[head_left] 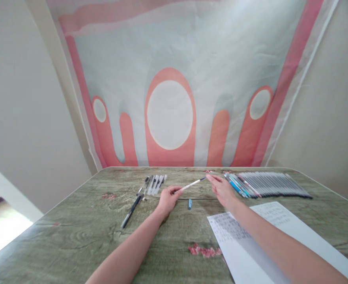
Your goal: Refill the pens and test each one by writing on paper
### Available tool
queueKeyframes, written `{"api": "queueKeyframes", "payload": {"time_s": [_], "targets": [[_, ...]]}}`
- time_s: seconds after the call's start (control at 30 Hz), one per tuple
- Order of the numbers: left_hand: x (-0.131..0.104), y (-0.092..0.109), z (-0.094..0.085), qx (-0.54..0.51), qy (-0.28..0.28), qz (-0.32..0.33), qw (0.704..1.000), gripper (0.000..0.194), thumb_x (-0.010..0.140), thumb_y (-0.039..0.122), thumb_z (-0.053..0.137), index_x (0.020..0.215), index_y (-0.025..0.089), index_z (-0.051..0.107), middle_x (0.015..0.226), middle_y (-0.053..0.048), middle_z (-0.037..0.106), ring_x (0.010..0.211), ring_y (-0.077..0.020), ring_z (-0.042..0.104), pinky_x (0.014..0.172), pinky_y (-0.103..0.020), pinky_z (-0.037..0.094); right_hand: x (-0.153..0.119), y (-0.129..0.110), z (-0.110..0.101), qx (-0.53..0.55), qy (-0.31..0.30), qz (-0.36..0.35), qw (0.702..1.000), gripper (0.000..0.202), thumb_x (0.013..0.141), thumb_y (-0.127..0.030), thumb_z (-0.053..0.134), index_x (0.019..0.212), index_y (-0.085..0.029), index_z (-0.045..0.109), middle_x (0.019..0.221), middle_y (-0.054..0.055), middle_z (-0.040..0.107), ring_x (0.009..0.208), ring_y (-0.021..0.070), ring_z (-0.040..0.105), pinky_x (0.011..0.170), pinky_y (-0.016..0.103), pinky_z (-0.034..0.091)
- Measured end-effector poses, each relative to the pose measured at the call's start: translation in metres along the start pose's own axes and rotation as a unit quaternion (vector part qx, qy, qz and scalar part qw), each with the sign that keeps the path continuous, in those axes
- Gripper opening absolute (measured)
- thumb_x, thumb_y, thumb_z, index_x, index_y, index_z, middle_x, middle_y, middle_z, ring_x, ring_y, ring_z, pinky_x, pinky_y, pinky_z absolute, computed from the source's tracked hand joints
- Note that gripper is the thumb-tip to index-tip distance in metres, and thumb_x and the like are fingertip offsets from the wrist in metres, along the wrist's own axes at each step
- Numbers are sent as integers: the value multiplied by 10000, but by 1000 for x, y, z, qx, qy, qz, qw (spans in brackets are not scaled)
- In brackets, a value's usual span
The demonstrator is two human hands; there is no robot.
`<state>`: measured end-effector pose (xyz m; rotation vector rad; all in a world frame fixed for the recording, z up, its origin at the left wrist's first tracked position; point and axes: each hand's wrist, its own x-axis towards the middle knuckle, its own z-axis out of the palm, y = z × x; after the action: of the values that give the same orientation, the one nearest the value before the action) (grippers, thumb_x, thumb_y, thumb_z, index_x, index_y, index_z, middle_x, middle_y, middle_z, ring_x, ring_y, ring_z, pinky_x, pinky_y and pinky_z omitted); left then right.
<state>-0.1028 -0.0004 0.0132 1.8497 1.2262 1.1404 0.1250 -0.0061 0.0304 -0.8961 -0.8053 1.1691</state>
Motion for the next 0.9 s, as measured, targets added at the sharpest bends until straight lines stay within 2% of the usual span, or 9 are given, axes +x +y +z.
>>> {"api": "queueKeyframes", "payload": {"time_s": [0.13,0.37,0.5,0.57,0.67,0.73,0.8,0.9], "targets": [[-2,1,4,-13,-3,8,1000,325,724,408,552,876,144,665,813,-57,672,729,-160,590,666,-250,451,-9,6,9,-46,-21,8,999,340,545,-389,726,761,-138,646,390,-106,330,339,14,200,334,183,125],[-7,15,6,-19,-41,16,999,300,743,369,537,898,140,652,824,-57,668,731,-157,588,669,-245,453,-12,7,9,-41,-31,18,999,325,562,-391,718,754,-140,642,395,-111,295,346,8,193,327,164,136],[-11,24,9,-28,-85,34,995,321,771,334,501,1009,155,622,860,-47,665,716,-145,583,653,-238,451,-16,7,13,-47,-84,52,994,297,580,-369,719,740,-135,631,392,-113,297,338,4,204,311,147,145],[-13,25,12,-29,-96,31,994,333,779,336,485,1031,159,613,853,-42,665,679,-137,580,625,-233,449,-15,6,13,-18,-97,80,992,263,602,-344,713,745,-143,621,404,-106,337,326,2,226,292,135,162],[-13,23,13,-30,-95,6,995,340,778,344,478,1025,155,616,827,-43,666,629,-134,586,578,-228,445,-5,5,7,67,-22,113,991,124,669,-245,670,718,-163,591,486,-64,477,363,20,391,310,120,316],[-13,21,12,-27,-88,-14,996,342,775,346,479,1020,150,616,806,-44,665,617,-137,593,556,-224,441,4,4,0,100,29,125,987,54,720,-134,595,682,-162,568,559,-28,554,460,44,516,413,128,444],[-12,20,11,-21,-84,-23,996,342,774,343,479,1021,147,613,803,-46,663,620,-138,597,551,-221,442,10,2,-5,105,37,132,985,161,737,-19,501,667,-152,559,612,4,597,554,60,582,532,137,502],[-13,20,11,-12,-82,-20,996,338,777,336,474,1020,146,612,844,-51,660,625,-131,594,569,-221,453,13,1,-8,97,11,132,986,245,724,70,427,698,-125,574,707,55,640,665,83,624,644,149,518]]}}
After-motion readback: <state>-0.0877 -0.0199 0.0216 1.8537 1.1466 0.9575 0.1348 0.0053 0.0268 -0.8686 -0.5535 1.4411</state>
